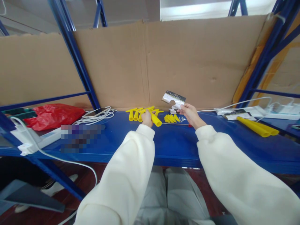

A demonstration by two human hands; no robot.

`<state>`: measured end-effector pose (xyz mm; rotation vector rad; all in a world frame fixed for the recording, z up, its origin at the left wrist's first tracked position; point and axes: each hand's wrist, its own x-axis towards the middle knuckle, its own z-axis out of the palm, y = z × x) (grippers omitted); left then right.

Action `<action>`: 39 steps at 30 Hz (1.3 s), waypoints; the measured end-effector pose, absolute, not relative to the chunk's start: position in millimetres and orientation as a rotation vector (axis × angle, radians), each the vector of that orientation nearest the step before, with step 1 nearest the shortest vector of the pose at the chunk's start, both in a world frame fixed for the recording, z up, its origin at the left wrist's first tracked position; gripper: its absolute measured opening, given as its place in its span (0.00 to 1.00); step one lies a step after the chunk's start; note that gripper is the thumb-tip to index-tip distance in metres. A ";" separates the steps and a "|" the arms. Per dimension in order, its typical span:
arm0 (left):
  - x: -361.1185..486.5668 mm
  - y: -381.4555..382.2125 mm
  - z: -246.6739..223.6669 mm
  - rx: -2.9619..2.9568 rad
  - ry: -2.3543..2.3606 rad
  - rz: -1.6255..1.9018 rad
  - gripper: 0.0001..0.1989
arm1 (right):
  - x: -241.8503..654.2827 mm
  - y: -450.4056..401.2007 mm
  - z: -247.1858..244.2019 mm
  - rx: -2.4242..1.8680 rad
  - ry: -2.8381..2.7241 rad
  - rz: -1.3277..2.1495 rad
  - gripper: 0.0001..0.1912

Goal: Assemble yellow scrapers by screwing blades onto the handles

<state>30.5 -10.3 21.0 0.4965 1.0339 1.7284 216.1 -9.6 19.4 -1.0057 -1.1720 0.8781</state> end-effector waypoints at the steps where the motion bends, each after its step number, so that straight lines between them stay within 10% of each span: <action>1: 28.9 -10.1 21.5 0.476 1.030 1.738 0.15 | 215.8 -11.1 19.8 -1.018 -1.174 0.882 0.10; 22: 18.0 -3.9 18.1 0.364 1.000 1.846 0.03 | 214.7 -3.0 10.2 -0.958 -1.367 0.693 0.13; 39: 38.2 -15.2 17.9 0.788 0.667 1.399 0.14 | 191.0 -4.6 -5.6 -1.021 -1.347 0.785 0.12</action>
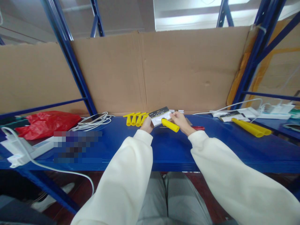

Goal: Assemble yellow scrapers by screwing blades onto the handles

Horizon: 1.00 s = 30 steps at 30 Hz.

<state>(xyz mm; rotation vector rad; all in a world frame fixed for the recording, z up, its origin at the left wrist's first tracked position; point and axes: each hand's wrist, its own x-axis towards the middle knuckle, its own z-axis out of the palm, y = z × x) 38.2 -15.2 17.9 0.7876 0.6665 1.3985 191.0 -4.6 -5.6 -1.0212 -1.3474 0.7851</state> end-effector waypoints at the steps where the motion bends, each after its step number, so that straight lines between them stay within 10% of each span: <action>1: 37.9 -15.4 18.9 0.775 0.669 1.401 0.14 | 189.5 -7.4 -4.4 -1.023 -1.325 0.835 0.12; 30: 38.2 -17.7 23.8 0.663 0.855 1.567 0.11 | 187.9 -23.7 5.9 -0.950 -1.076 1.044 0.14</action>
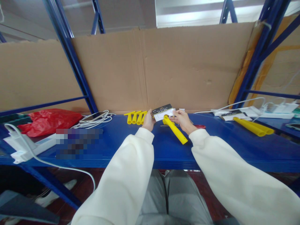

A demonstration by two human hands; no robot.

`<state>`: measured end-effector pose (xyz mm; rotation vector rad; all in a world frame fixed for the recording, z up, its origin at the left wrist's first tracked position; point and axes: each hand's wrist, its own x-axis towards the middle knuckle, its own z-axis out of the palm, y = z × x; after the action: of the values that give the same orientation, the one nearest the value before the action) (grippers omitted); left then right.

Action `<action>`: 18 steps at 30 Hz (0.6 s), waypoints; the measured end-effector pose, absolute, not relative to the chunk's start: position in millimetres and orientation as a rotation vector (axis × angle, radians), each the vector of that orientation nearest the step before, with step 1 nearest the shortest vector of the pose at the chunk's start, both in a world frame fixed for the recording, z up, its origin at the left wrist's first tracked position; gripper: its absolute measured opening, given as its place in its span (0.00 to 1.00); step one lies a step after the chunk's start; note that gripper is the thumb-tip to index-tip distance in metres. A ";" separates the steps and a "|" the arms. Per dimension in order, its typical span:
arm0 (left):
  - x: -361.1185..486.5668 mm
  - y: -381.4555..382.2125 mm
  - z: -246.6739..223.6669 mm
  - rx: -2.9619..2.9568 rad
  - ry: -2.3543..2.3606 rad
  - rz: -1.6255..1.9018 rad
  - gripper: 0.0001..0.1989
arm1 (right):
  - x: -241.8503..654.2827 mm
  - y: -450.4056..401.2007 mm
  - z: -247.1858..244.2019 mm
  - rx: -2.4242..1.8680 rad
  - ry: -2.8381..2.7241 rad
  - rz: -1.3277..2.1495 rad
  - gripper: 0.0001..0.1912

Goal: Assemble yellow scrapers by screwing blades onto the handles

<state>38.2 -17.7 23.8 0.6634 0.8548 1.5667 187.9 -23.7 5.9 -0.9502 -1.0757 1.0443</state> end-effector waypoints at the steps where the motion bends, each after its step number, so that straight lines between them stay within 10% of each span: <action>1: 38.5 -18.0 23.2 0.689 0.848 1.576 0.11 | 188.1 -24.3 6.3 -0.962 -1.060 1.037 0.14; 13: 37.3 -15.2 6.6 0.941 1.064 1.659 0.11 | 184.5 -29.5 7.2 -1.177 -1.138 0.995 0.09; 18: 35.8 -10.7 4.9 0.867 1.057 1.735 0.12 | 183.9 -30.8 -0.3 -1.156 -1.339 1.023 0.25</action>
<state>35.8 -10.7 4.9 0.8674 1.0571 1.7353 183.9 -30.8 -0.3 -1.1562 -1.3389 1.0229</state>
